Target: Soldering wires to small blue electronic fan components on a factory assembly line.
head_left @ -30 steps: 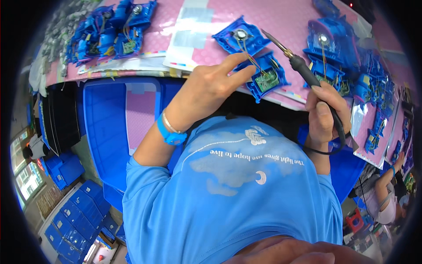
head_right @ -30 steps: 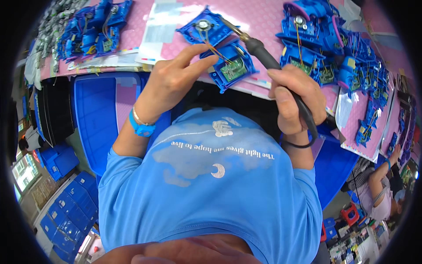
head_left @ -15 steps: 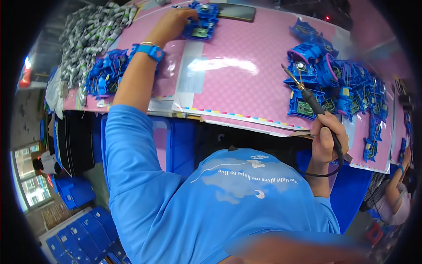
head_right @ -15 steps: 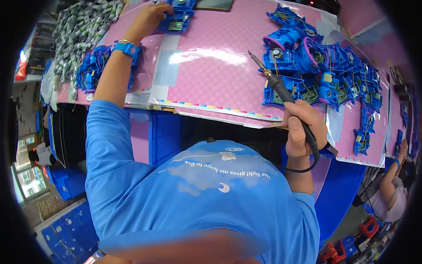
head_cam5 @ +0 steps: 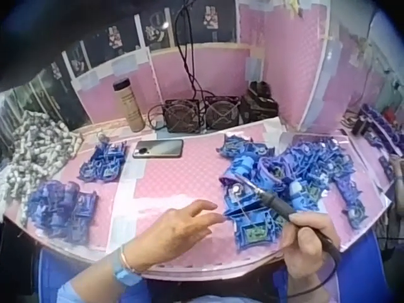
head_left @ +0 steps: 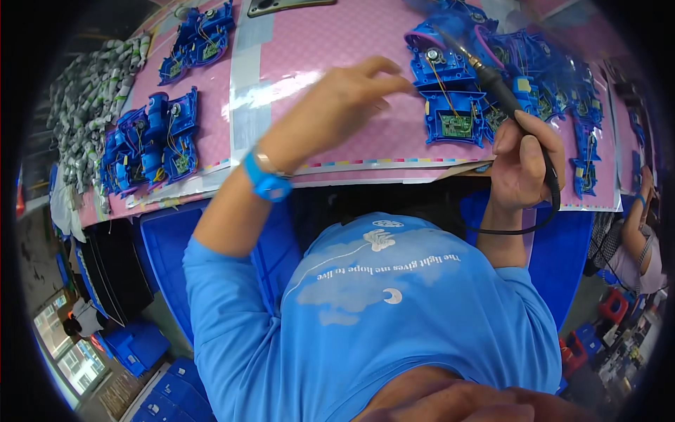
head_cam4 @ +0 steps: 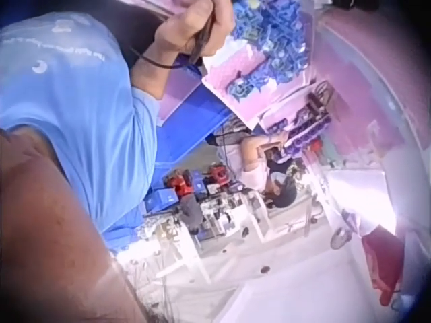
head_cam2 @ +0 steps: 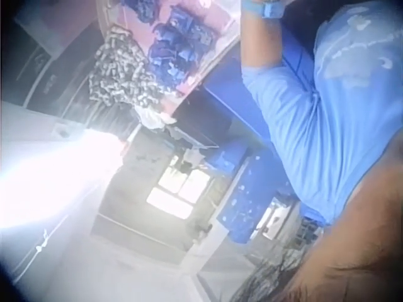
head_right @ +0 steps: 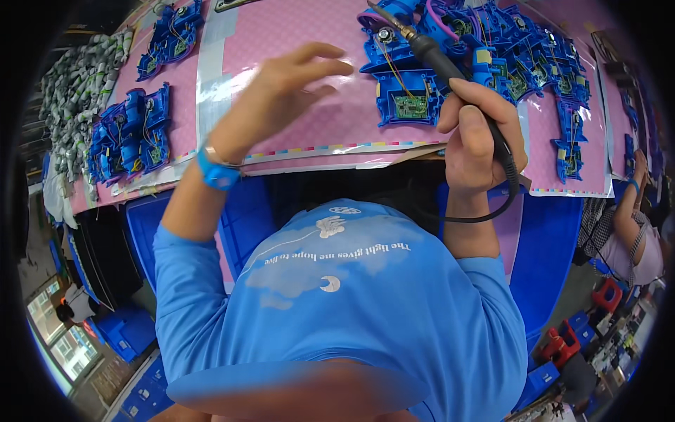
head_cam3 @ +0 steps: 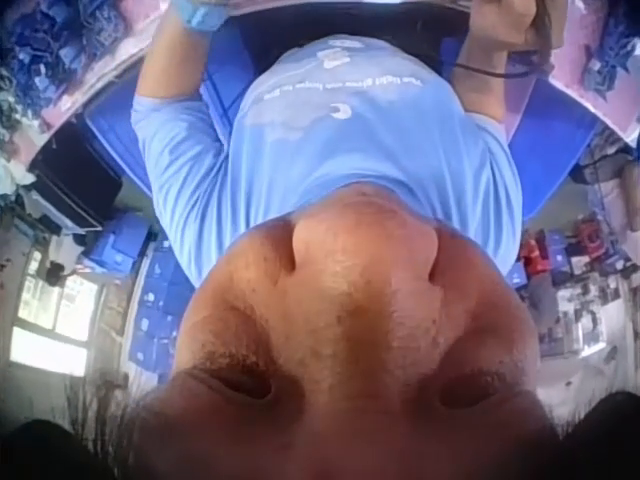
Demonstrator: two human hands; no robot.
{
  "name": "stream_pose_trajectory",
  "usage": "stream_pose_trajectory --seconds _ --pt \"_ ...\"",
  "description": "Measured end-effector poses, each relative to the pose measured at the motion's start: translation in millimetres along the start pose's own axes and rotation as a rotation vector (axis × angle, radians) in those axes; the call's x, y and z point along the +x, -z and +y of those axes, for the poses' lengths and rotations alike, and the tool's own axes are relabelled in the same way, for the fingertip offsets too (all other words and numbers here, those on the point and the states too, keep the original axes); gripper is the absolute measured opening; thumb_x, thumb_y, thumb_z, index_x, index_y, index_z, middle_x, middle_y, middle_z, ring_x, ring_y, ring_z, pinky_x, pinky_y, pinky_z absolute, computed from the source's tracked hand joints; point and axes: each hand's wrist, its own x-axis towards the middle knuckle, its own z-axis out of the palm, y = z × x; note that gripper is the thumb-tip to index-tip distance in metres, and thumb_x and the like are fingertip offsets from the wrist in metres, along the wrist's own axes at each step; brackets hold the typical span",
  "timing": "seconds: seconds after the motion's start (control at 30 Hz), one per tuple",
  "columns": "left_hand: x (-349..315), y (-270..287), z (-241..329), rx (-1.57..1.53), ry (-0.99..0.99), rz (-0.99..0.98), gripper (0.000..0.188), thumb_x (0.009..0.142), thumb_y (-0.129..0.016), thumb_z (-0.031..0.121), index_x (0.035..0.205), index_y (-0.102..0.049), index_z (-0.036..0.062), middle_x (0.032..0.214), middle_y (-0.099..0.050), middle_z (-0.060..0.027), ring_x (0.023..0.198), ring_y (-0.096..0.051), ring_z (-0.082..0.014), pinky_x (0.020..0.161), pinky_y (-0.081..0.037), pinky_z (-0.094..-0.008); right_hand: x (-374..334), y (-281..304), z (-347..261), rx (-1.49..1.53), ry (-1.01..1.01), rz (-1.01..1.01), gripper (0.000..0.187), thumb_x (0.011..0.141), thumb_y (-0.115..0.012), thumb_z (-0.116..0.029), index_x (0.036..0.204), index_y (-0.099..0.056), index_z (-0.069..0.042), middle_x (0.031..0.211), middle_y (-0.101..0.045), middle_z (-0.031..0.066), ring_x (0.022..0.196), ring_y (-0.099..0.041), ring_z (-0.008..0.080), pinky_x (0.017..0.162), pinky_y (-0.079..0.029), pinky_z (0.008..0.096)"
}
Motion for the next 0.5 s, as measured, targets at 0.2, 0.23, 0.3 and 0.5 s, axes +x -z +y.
stream_pose_trajectory --seconds 0.2,0.23,0.3,0.5 --pt "12.0 -46.8 -4.5 0.075 -0.011 -0.057 0.028 0.084 -0.072 0.003 0.11 -0.07 0.0112 0.116 -0.066 -0.016 0.084 -0.072 -0.034 0.074 -0.059 -0.0407 -6.3 3.0 -9.7 0.005 0.01 -0.014 0.03 0.089 -0.056 -0.004 0.109 -0.065 0.016 0.075 -0.063 0.0167 0.064 -0.057 0.0167 0.062 -0.047 0.029" --pt "13.9 -47.5 -4.9 0.09 -0.031 -0.065 0.027 0.084 -0.072 0.002 0.11 -0.069 0.0109 0.113 -0.066 -0.0164 0.082 -0.071 -0.0343 0.072 -0.058 -0.0416 -8.5 5.2 -9.3 -0.011 0.003 -0.001 0.03 0.089 -0.056 -0.004 0.109 -0.065 0.016 0.075 -0.063 0.017 0.064 -0.058 0.0167 0.062 -0.047 0.0291" --pt "3.8 -39.7 0.7 0.081 -0.012 -0.084 0.027 0.084 -0.072 0.002 0.109 -0.069 0.0105 0.112 -0.065 -0.0164 0.081 -0.071 -0.0345 0.072 -0.057 -0.0422 -9.2 5.4 -9.1 -0.002 0.007 -0.011 0.029 0.09 -0.056 -0.004 0.11 -0.066 0.015 0.076 -0.064 0.0166 0.065 -0.058 0.0166 0.063 -0.047 0.0291" --pt "-70.3 -2.9 57.2 0.293 0.268 -0.009 0.024 0.081 -0.069 -0.002 0.104 -0.066 0.0033 0.1 -0.065 -0.0189 0.077 -0.069 -0.0389 0.066 -0.056 -0.0456 -20.9 -11.5 -4.7 -0.308 0.009 -0.256 0.029 0.093 -0.055 0.0 0.116 -0.066 0.012 0.089 -0.069 0.0193 0.076 -0.064 0.0212 0.071 -0.052 0.0333"
